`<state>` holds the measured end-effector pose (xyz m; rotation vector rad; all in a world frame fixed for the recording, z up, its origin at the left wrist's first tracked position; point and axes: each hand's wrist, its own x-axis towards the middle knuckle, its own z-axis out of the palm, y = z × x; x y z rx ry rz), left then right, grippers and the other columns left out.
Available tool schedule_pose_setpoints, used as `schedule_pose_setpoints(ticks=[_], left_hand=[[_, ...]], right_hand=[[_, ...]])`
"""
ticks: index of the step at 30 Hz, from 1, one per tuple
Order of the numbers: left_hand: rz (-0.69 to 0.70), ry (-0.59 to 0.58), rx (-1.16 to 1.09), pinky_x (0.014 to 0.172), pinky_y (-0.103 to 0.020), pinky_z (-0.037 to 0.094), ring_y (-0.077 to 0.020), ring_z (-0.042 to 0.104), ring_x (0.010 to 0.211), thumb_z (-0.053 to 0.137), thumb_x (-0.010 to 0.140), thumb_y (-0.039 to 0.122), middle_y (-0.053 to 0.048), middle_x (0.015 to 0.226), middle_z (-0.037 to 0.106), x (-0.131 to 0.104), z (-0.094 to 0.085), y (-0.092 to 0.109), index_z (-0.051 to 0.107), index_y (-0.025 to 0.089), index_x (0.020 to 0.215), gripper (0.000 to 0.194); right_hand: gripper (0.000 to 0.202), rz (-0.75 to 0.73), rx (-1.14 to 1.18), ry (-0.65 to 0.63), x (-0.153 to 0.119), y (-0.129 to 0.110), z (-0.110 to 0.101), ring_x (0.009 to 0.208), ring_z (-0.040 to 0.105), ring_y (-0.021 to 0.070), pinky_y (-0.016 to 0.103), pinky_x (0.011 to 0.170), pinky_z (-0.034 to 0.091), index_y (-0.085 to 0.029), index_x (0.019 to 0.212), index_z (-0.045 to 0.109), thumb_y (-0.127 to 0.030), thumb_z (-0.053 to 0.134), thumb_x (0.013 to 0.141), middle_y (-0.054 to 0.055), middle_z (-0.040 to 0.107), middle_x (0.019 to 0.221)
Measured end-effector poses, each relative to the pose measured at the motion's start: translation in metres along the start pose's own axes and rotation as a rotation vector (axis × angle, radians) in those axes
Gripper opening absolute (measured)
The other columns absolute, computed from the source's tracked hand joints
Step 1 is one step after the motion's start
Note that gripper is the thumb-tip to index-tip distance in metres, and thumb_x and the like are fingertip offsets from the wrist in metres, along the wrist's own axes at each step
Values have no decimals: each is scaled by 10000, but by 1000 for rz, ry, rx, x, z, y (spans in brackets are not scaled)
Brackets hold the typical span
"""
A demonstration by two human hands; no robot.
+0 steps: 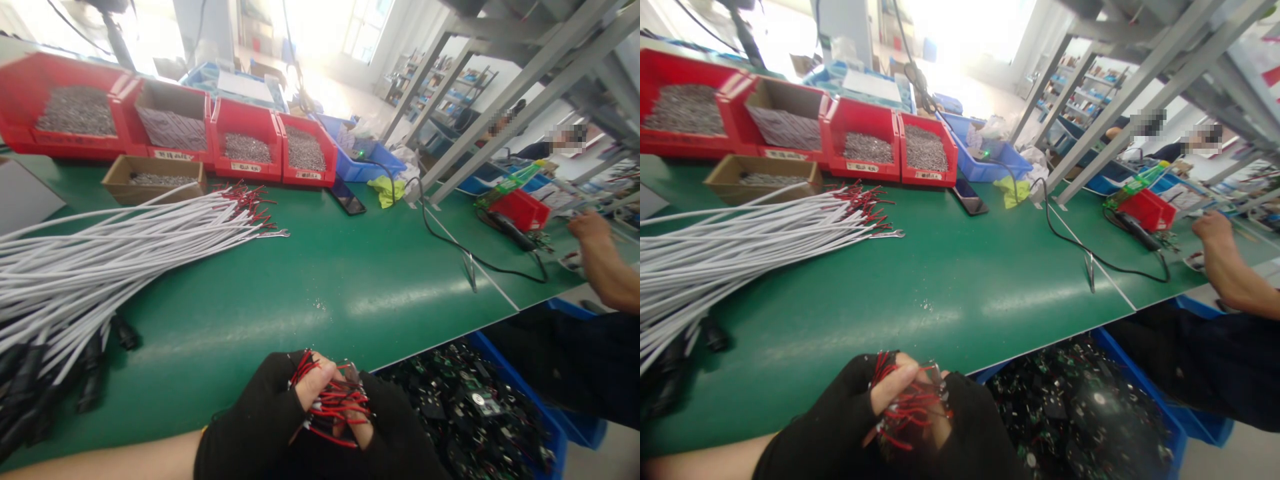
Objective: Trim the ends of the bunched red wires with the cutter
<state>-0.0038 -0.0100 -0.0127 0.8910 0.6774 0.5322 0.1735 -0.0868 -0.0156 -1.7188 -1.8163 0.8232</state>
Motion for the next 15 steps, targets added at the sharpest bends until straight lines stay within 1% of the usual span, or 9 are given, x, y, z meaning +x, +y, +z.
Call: schedule_pose_setpoints(ticks=[5,7,12,15], left_hand=[[27,36,120,518,-197,363,-103,400,529,611,901,601,14,551,495,1,-2,-3,643,133,685,517],[24,25,78,523,-193,367,-100,402,528,621,900,596,14,552,500,0,-2,-3,651,133,686,511],[1,-16,-48,556,-186,414,-91,435,520,640,930,519,16,559,539,-1,1,-2,684,140,735,428],[-21,-40,-101,580,-198,452,-96,463,534,671,896,544,10,576,559,-1,2,2,657,143,714,440]], right_hand=[[321,-1,-19,-1,0,0,0,891,629,104,273,820,576,-127,1107,623,-410,541,981,61,646,1038],[319,1,-23,-2,0,0,0,883,629,101,270,814,576,-127,1103,624,-410,540,982,60,646,1030],[321,4,-25,0,-1,0,0,871,628,99,267,807,575,-124,1094,625,-412,538,983,57,648,1014],[322,3,-17,2,-1,-1,0,874,628,100,269,810,575,-122,1091,625,-413,540,981,56,647,1014]])
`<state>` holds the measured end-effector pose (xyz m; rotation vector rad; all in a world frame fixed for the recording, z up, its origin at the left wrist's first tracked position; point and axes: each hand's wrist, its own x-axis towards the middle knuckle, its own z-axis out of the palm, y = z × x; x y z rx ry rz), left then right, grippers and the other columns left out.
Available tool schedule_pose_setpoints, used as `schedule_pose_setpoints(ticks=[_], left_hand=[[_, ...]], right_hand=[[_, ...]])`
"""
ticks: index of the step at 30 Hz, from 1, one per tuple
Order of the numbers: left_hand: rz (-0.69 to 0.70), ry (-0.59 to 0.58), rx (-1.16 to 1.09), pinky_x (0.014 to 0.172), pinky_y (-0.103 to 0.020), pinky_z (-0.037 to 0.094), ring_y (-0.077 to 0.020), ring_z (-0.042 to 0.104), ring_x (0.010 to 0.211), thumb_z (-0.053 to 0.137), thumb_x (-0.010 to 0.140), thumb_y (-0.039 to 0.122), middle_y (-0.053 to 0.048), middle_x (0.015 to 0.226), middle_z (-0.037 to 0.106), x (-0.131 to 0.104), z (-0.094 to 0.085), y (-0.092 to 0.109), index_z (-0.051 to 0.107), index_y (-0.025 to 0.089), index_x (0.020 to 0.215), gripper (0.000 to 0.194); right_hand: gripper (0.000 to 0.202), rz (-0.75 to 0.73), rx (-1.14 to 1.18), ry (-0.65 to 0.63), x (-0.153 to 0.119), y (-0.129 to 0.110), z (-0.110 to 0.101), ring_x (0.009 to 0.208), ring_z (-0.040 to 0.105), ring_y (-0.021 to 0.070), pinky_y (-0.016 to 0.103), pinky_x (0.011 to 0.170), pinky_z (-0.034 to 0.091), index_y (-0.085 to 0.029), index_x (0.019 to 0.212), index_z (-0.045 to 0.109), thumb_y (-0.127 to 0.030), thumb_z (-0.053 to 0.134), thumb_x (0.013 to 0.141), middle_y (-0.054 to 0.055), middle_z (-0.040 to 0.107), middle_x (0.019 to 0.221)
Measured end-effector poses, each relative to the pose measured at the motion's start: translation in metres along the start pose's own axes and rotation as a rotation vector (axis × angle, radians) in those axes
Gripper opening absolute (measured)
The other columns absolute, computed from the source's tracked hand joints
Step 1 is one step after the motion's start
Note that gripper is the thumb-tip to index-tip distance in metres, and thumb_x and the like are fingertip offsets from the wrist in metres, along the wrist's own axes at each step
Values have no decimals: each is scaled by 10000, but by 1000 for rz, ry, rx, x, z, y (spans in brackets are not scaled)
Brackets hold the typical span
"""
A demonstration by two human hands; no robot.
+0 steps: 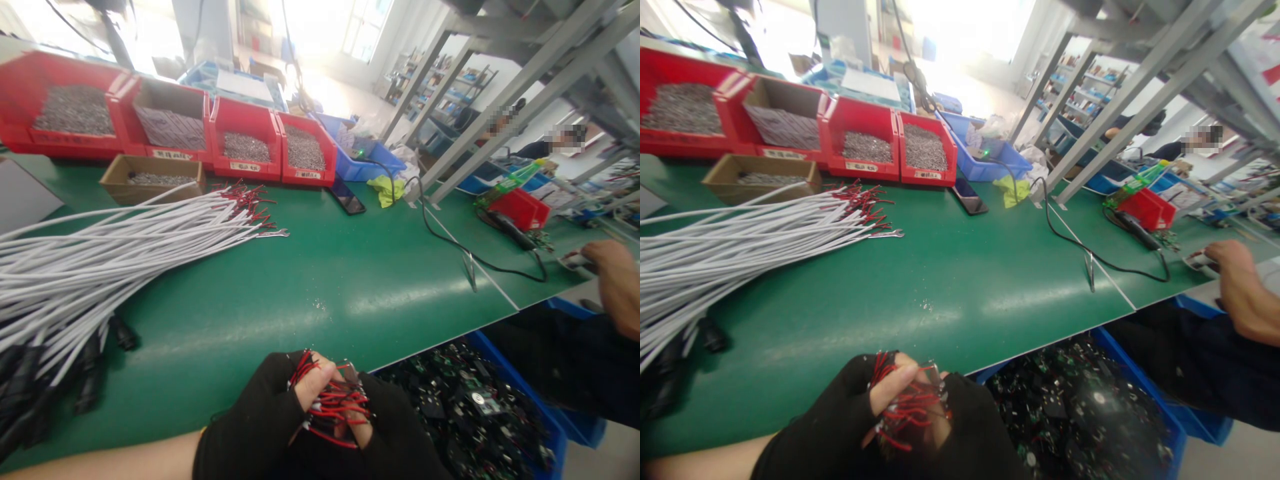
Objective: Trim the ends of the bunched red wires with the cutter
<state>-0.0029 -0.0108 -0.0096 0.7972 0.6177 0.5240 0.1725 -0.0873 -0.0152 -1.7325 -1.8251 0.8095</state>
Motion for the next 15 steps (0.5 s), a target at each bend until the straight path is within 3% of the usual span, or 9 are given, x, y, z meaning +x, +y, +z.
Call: schedule_pose_setpoints(ticks=[7,15], left_hand=[[-2,53,185,566,-217,449,-107,427,521,637,824,687,10,534,510,1,4,13,605,148,640,570],[-19,53,-59,543,-193,427,-80,328,479,706,857,566,39,509,447,1,3,2,608,150,632,483]], right_hand=[[324,-16,51,-3,3,-3,0,886,627,108,268,808,576,-121,1097,625,-411,544,979,55,643,1028],[353,-20,103,13,10,-6,0,822,639,94,235,758,568,-118,1024,651,-442,514,987,42,667,967]])
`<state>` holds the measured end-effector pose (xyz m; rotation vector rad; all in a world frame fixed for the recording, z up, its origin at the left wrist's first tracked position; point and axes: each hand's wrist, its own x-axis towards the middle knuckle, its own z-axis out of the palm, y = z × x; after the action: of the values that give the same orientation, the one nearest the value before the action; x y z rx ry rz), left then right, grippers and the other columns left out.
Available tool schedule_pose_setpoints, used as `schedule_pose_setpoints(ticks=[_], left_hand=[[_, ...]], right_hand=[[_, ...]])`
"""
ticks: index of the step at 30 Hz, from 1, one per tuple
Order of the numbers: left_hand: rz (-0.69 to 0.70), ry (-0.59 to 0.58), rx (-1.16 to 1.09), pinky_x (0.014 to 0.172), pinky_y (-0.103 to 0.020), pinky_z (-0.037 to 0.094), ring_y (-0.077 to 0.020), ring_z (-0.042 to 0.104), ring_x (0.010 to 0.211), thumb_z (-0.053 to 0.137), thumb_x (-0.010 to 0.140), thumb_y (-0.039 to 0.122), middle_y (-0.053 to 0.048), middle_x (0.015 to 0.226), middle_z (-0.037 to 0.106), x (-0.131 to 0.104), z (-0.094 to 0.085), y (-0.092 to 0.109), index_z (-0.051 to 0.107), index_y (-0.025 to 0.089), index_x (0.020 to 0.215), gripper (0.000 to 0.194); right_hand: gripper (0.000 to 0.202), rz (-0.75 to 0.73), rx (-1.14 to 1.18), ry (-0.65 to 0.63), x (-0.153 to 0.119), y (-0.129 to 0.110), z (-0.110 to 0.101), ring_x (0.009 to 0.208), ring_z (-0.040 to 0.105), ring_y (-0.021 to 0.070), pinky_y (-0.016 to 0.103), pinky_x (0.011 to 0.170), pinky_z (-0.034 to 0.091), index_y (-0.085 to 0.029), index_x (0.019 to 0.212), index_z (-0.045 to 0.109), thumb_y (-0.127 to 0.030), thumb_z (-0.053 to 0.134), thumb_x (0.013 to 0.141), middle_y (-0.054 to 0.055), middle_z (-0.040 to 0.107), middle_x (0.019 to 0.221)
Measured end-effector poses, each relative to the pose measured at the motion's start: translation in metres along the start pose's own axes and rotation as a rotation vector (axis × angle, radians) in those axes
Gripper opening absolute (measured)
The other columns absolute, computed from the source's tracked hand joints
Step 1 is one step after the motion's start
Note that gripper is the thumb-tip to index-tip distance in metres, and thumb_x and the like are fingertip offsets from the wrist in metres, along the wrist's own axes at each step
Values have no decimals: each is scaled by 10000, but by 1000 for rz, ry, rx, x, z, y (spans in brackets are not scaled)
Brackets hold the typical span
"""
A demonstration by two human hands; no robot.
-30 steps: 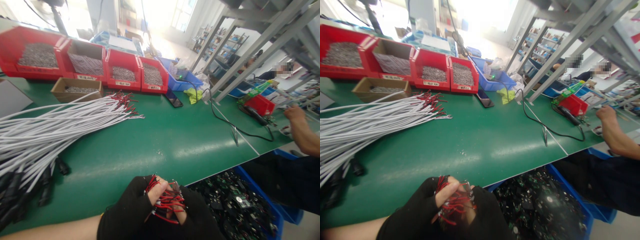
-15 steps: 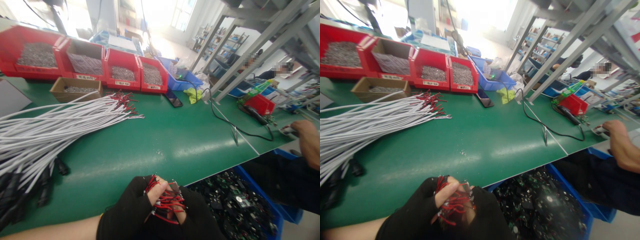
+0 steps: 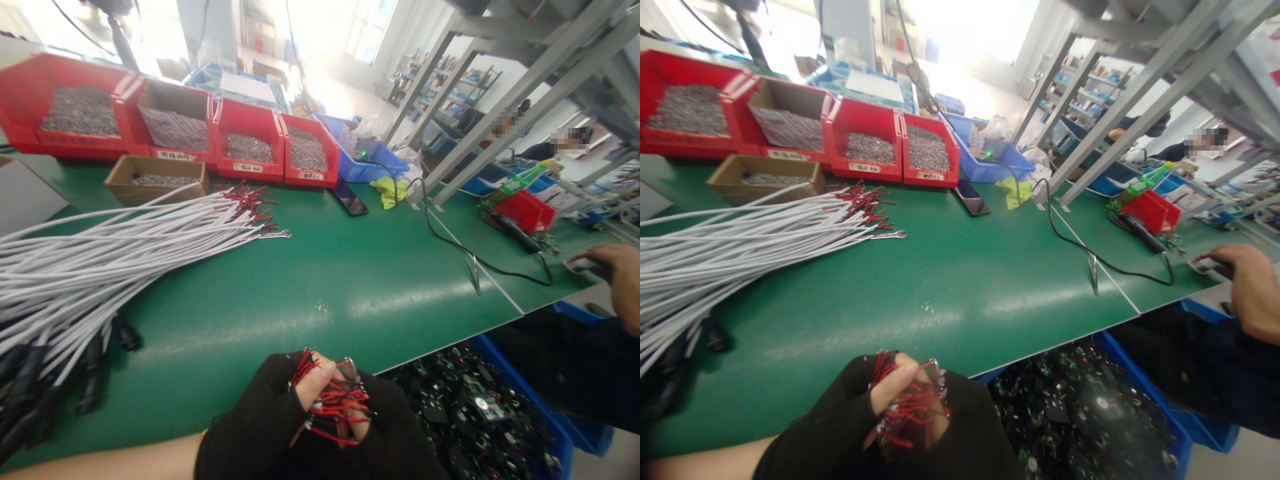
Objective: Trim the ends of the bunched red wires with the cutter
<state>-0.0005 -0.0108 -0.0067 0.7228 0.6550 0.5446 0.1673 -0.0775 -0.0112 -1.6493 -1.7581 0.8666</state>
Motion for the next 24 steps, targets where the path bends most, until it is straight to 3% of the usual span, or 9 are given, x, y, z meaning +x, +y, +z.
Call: schedule_pose_setpoints(ticks=[4,10,14,17,24], left_hand=[[30,-20,19,588,-224,466,-74,279,451,681,850,613,52,481,404,2,2,3,579,157,602,529],[37,5,34,549,-234,423,-78,280,438,709,779,653,50,461,406,3,5,11,568,160,604,542],[84,32,201,534,-232,382,-97,337,450,645,803,685,37,456,417,1,4,12,575,154,599,573],[84,48,280,503,-232,344,-111,373,453,592,838,683,35,444,395,0,1,11,503,172,558,589],[70,22,366,507,-236,343,-113,378,464,558,875,648,33,462,399,0,-5,8,509,170,569,570]], right_hand=[[466,0,13,-4,5,-1,-2,788,643,90,194,715,532,-144,857,670,-509,420,1001,21,686,926],[347,7,25,-24,6,4,-3,826,629,99,248,758,574,-103,1062,629,-429,554,972,37,646,951],[345,10,30,-31,7,9,-5,887,631,116,273,799,577,-109,1112,618,-417,557,971,52,640,1023],[342,9,31,-47,7,10,-8,899,630,116,279,807,578,-111,1128,613,-410,559,971,59,638,1039],[325,9,23,-82,7,6,-14,874,629,102,256,792,574,-124,1089,632,-416,535,982,56,648,1029]])
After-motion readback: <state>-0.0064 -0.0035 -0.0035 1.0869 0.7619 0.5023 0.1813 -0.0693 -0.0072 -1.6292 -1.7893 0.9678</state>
